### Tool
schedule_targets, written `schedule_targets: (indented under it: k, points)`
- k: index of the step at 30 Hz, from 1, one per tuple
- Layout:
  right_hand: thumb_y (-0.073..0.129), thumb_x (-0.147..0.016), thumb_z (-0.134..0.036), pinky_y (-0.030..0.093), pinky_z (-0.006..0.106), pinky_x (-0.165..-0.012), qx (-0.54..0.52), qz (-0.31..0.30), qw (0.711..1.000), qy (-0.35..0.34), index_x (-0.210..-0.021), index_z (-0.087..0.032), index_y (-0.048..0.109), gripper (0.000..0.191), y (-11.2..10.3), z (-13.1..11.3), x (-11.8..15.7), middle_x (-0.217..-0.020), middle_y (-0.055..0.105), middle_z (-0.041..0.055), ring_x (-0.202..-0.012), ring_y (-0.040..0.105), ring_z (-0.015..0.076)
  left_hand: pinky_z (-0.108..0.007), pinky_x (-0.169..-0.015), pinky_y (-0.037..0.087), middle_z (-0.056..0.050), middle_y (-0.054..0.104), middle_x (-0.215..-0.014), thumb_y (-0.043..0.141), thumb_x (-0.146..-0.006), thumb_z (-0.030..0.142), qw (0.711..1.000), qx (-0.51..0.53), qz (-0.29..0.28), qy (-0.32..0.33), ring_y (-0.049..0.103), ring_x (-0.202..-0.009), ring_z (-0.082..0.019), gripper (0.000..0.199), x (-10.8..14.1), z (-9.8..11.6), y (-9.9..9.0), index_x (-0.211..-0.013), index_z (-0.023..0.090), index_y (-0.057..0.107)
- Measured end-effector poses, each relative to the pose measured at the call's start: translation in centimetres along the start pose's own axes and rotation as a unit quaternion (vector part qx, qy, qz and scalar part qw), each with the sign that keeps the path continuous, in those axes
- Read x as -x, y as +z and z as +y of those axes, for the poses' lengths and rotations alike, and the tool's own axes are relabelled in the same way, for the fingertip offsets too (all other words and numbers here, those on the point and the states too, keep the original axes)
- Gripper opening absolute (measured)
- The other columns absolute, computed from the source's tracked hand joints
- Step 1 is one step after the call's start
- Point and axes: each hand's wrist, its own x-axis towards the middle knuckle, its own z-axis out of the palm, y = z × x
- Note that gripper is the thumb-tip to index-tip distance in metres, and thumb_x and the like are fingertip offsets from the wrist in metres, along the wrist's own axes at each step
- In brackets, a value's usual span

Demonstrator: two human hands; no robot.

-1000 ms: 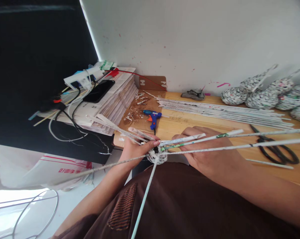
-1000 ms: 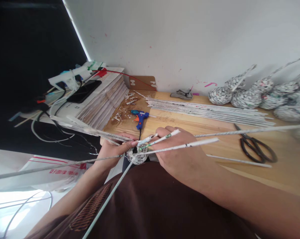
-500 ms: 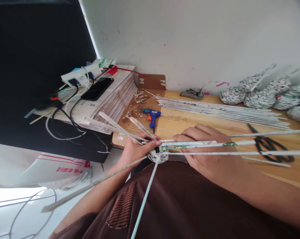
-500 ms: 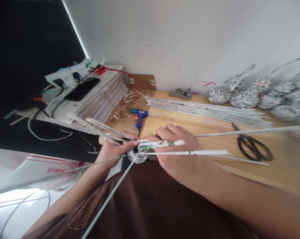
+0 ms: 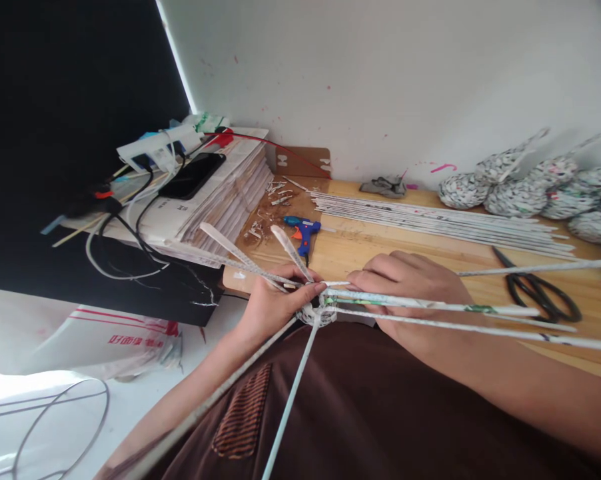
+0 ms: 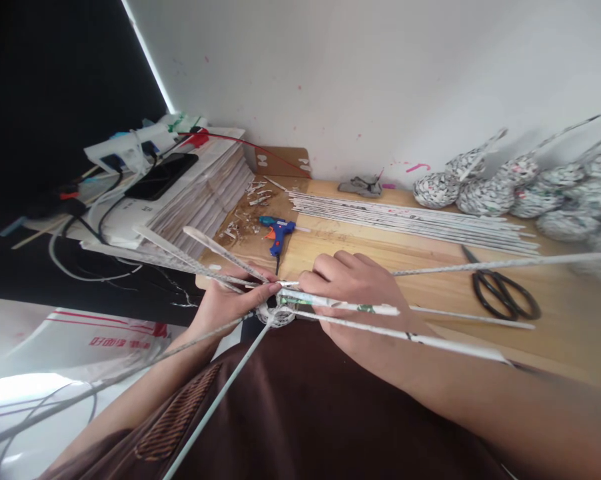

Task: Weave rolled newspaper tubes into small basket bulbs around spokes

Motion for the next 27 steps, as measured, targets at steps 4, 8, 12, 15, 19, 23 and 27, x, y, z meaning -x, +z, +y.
schedule_targets:
  k: [4, 8, 12, 15, 19, 23, 27]
  points:
    - [0.053, -0.092, -0.013, 0.033, 0.031, -0.064, 0.003, 0.009, 1.000, 0.011, -0.082, -0.020, 0.064, 0.017, 0.20, -0.21, -0.11, -0.077, 0.060, 0.0025, -0.072, 0.052, 0.0175, -0.025, -0.066, 0.056, -0.004, 0.076, -0.077, 0.080, -0.078, 0.033, 1.000, -0.006, 0.000, 0.007, 0.069, -0.068, -0.015, 0.018, 0.09, 0.02, 0.12, -0.082, 0.016, 0.077]
    - [0.053, -0.094, -0.018, 0.030, 0.030, -0.059, -0.018, -0.014, 0.999, 0.046, -0.079, -0.020, 0.063, 0.018, -0.08, -0.69, -0.23, -0.076, 0.060, 0.0019, -0.067, 0.051, 0.0149, -0.025, -0.066, 0.056, -0.004, 0.076, -0.077, 0.080, -0.078, 0.031, 1.000, -0.022, -0.001, 0.016, 0.069, -0.068, -0.015, 0.016, 0.21, 0.08, 0.14, -0.082, 0.016, 0.077]
    - [0.049, -0.099, -0.025, 0.028, 0.027, -0.056, -0.076, -0.053, 0.994, 0.057, -0.083, -0.020, 0.064, 0.023, -0.48, -0.84, -0.52, -0.079, 0.062, 0.0017, -0.067, 0.053, 0.0128, -0.026, -0.067, 0.057, -0.004, 0.076, -0.079, 0.079, -0.078, 0.031, 0.999, -0.027, -0.006, 0.027, 0.070, -0.072, -0.016, 0.016, 0.32, 0.16, 0.20, -0.081, 0.016, 0.076]
    - [0.048, -0.101, -0.028, 0.030, 0.026, -0.057, -0.119, -0.071, 0.988, 0.064, -0.085, -0.019, 0.065, 0.025, -0.39, -0.67, -0.73, -0.081, 0.063, 0.0024, -0.070, 0.056, 0.0130, -0.026, -0.068, 0.057, -0.005, 0.076, -0.080, 0.079, -0.078, 0.031, 0.999, -0.027, -0.007, 0.025, 0.070, -0.074, -0.017, 0.016, 0.34, 0.28, 0.26, -0.081, 0.016, 0.076]
    - [0.051, -0.098, -0.027, 0.032, 0.025, -0.059, -0.150, -0.081, 0.983, 0.070, -0.085, -0.019, 0.066, 0.022, 0.01, -0.59, -0.87, -0.081, 0.063, 0.0021, -0.072, 0.057, 0.0133, -0.027, -0.070, 0.057, -0.005, 0.075, -0.079, 0.079, -0.078, 0.029, 0.999, -0.024, -0.013, 0.028, 0.070, -0.076, -0.018, 0.014, 0.29, 0.41, 0.22, -0.081, 0.016, 0.075]
    - [0.051, -0.098, -0.025, 0.034, 0.025, -0.061, -0.171, -0.077, 0.978, 0.089, -0.085, -0.019, 0.067, 0.021, 0.32, -0.81, -0.91, -0.080, 0.063, 0.0015, -0.071, 0.058, 0.0130, -0.027, -0.069, 0.057, -0.005, 0.075, -0.078, 0.079, -0.077, 0.029, 1.000, -0.012, -0.011, 0.020, 0.070, -0.074, -0.018, 0.015, 0.28, 0.39, 0.25, -0.080, 0.015, 0.074]
    - [0.051, -0.098, -0.024, 0.037, 0.025, -0.063, -0.211, -0.058, 0.973, 0.079, -0.089, -0.019, 0.069, 0.020, 0.51, -0.83, -0.90, -0.078, 0.063, 0.0015, -0.072, 0.059, 0.0132, -0.026, -0.066, 0.056, -0.004, 0.074, -0.076, 0.080, -0.076, 0.031, 1.000, -0.002, -0.002, 0.005, 0.069, -0.071, -0.017, 0.017, 0.36, 0.44, 0.40, -0.079, 0.015, 0.074]
